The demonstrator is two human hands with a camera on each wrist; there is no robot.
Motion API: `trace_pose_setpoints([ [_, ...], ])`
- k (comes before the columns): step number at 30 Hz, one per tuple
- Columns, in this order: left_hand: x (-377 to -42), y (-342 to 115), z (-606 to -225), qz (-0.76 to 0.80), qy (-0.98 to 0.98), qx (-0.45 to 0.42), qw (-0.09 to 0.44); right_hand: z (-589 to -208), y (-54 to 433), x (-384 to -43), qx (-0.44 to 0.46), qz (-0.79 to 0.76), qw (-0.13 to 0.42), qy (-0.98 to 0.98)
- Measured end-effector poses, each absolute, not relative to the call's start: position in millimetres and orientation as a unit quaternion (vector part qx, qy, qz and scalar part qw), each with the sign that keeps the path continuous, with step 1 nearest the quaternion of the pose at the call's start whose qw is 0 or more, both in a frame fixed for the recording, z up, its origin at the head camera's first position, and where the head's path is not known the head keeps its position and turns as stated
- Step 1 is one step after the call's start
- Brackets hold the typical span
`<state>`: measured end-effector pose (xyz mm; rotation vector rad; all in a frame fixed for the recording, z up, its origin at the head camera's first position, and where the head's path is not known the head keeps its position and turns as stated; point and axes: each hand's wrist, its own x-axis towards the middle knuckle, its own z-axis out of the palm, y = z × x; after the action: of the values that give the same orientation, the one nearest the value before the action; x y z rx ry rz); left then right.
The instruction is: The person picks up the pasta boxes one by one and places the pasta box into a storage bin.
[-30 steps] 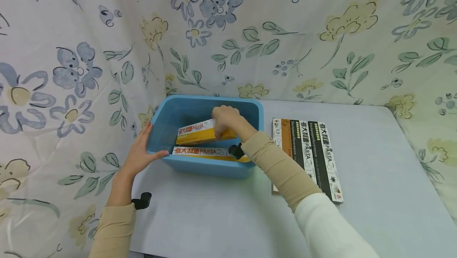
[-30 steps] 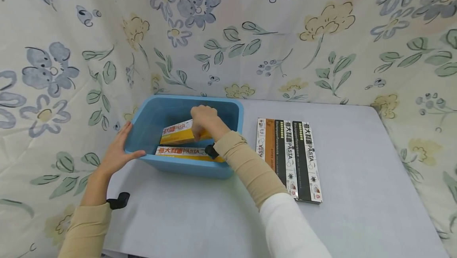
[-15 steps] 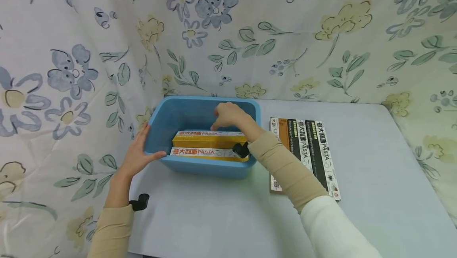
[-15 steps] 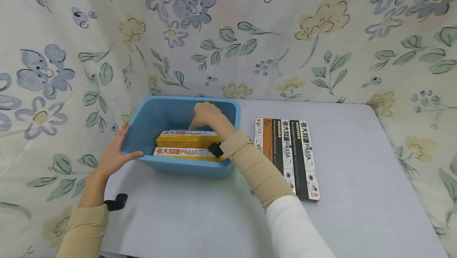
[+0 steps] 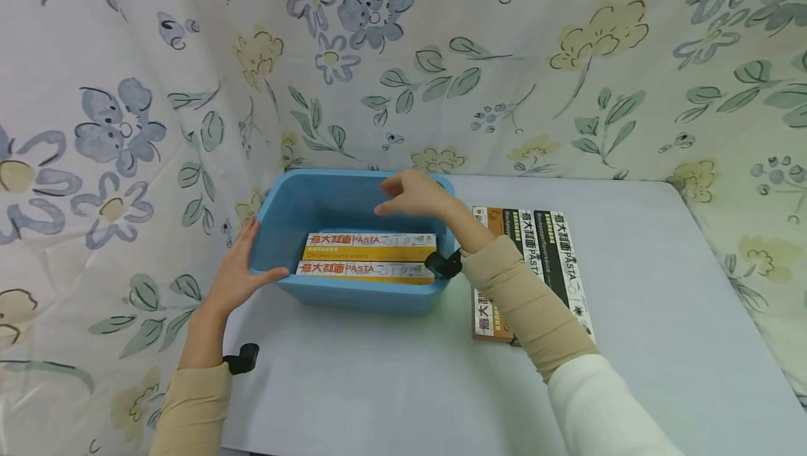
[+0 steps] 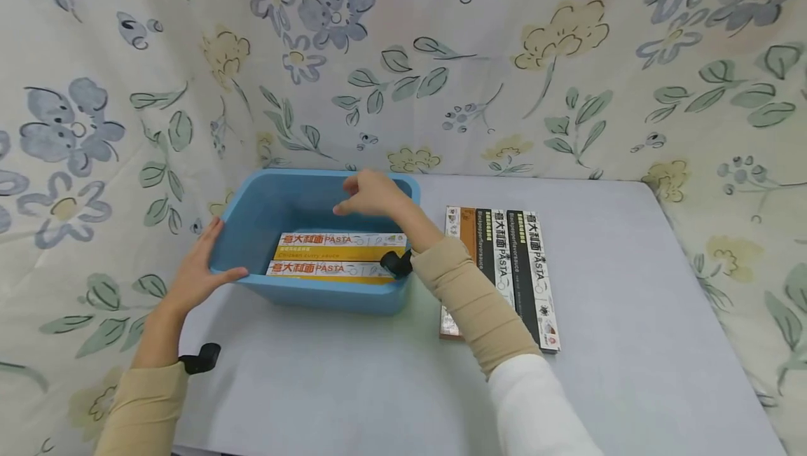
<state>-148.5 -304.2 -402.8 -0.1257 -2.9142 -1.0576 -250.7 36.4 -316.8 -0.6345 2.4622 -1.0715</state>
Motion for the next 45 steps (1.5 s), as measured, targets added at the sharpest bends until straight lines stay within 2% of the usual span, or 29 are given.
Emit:
trace_pose_setpoints([
  [8, -149.1, -303.8, -401.4, -0.339, -0.94, -0.039, 0.018, -322.4, 63.6, -234.9, -0.221, -0.584, 0.157, 0.765],
  [18, -148.2, -304.9, -402.0, -0.343, -0.938, -0.047, 0.023, -352.9, 81.8, -194.9, -0.12, -0.73, -0.048, 0.671],
  [22, -148.3, -305.2, -401.7, -0.342, -0.938, -0.049, 0.026, -367.8, 86.4, -183.2, -0.088, -0.726, -0.095, 0.675],
  [26, -148.6, -304.2, -400.8, -0.342, -0.938, -0.047, 0.028, -380.0, 95.2, -176.4, -0.062, -0.706, -0.112, 0.697],
  [38, -148.8, -304.7, -402.3, -0.341, -0.938, -0.051, 0.03, -421.4, 142.1, -164.0, 0.018, -0.668, -0.098, 0.737],
  [45, -148.9, -304.2, -403.1, -0.343, -0.937, -0.05, 0.031, -439.9, 158.6, -153.0, 0.026, -0.641, -0.115, 0.758],
])
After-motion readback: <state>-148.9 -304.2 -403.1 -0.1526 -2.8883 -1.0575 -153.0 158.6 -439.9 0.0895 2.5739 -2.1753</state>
